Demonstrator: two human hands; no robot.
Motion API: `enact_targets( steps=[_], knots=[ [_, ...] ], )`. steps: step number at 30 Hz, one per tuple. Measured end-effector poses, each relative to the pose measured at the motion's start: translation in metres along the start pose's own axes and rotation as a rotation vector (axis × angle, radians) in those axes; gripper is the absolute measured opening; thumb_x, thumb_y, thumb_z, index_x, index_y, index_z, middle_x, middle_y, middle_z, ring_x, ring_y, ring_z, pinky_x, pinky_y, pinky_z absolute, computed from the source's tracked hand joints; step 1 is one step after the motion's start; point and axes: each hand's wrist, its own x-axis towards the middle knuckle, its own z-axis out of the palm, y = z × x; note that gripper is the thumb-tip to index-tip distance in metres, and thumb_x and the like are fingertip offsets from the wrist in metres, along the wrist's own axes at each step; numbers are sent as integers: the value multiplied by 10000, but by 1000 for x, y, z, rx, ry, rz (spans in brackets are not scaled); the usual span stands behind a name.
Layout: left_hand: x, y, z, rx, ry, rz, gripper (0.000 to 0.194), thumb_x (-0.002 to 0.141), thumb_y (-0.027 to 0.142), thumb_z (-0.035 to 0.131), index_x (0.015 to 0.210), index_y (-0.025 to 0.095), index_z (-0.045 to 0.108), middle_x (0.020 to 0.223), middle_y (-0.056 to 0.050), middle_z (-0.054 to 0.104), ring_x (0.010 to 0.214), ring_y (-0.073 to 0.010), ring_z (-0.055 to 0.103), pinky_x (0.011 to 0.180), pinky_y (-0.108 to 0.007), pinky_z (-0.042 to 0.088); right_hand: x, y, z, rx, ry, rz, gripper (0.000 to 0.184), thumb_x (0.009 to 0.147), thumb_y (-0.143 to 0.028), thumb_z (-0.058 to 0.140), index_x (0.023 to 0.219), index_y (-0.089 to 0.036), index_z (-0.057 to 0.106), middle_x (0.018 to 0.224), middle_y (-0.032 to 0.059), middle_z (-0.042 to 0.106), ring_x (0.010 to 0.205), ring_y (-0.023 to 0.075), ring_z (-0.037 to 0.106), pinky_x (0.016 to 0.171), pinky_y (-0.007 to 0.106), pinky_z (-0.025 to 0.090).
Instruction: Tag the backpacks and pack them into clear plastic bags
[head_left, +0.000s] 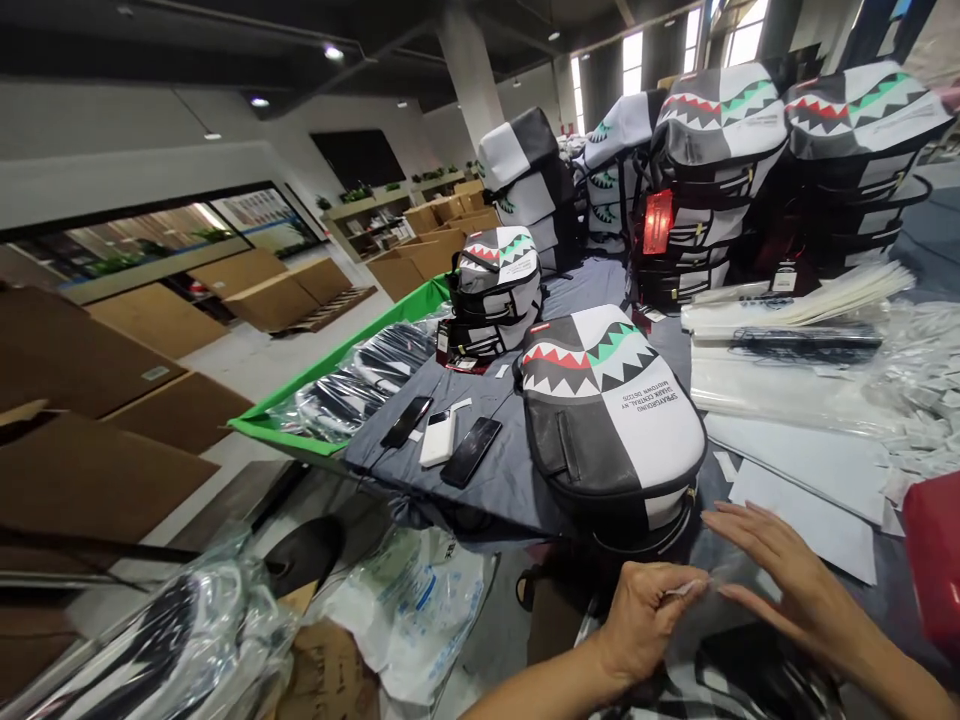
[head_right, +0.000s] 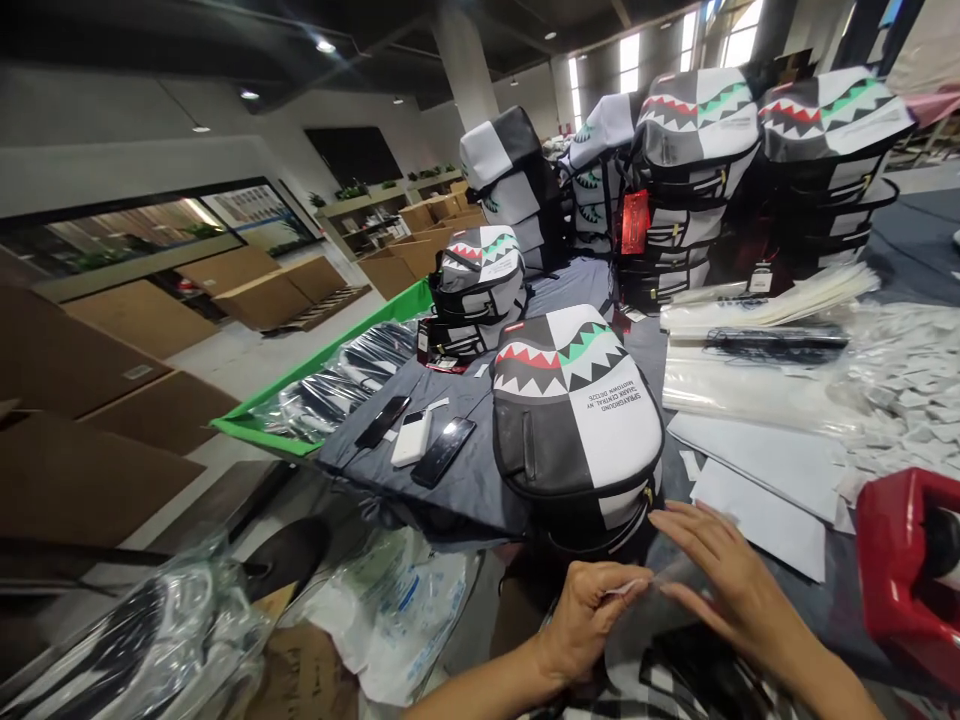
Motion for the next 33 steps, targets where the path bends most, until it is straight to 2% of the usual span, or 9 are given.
enact_targets(
  steps=[3, 6, 9, 13, 16, 20, 26, 31, 33],
  knots=[
    [-6, -3, -14, -82, 126, -42, 488, 907, 614, 621, 934, 173, 830, 847, -90, 788, 725, -187, 691, 699, -259, 540, 18, 15, 17, 163, -89, -99, 169, 967, -376, 613, 1032, -246, 698, 884, 11, 748, 823, 169, 717, 1080, 463, 500],
    [-11, -8, -28, -174, 320, -129, 516, 807, 644, 725, 844, 138, 817, 754, -89, 762, 652, -165, 642, 645, -252, 513, 25, 16, 32, 272, -93, -54, 246, 1001, -378, 562, 831, -230, 661, 696, -17, 686, 625, 133, 645, 852, 336, 578],
    [-14, -14, -40, -220, 468, -166, 546, 724, 658, 787, 763, 113, 781, 653, -53, 688, 605, -135, 566, 608, -239, 466, 30, 10, 39, 240, -70, 11, 290, 1000, -425, 566, 806, -227, 652, 660, -7, 664, 573, 125, 606, 564, 241, 485],
    [-16, -25, -47, -217, 558, -157, 526, 736, 647, 780, 739, 123, 739, 636, -19, 623, 618, -121, 515, 622, -235, 441, 41, -2, 43, 104, -37, -48, 339, 1013, -420, 546, 743, -234, 632, 613, -28, 653, 510, 104, 573, 511, 226, 430],
    [-17, -36, -52, -231, 581, -152, 518, 748, 642, 773, 770, 128, 715, 655, -7, 615, 629, -118, 516, 637, -234, 438, 47, -8, 47, 41, 12, -90, 288, 1026, -420, 519, 889, -244, 701, 669, -17, 698, 517, 100, 603, 524, 209, 456],
    [-12, -46, -63, -136, 596, -123, 498, 838, 634, 689, 778, 140, 696, 651, -7, 617, 625, -126, 532, 631, -240, 437, 47, -7, 54, 1, 38, -88, 283, 1038, -402, 482, 1136, -257, 705, 579, -35, 606, 437, 101, 533, 440, 216, 386],
    [0, -56, -82, 579, 805, 146, 418, 1016, 455, 500, 736, 178, 639, 714, -33, 634, 704, -167, 562, 676, -290, 439, 42, 3, 62, -21, -31, -303, 531, 985, -78, 369, 1402, -331, 577, 610, -48, 567, 495, 115, 485, 507, 227, 374],
    [-21, -33, -74, 629, 910, 244, 269, 1018, 276, 515, 774, 191, 590, 708, -6, 589, 683, -142, 567, 651, -259, 470, 35, -8, 65, -18, -11, -271, 621, 965, -72, 398, 1542, -300, 429, 636, -31, 568, 522, 119, 507, 567, 247, 423],
    [-35, -19, -61, 646, 812, 426, 205, 1003, 195, 500, 825, 192, 602, 727, -15, 614, 703, -144, 583, 688, -272, 491, 30, -14, 67, -13, -29, -248, 629, 969, -93, 431, 1570, -273, 386, 676, -16, 602, 549, 120, 537, 602, 259, 447]
  ],
)
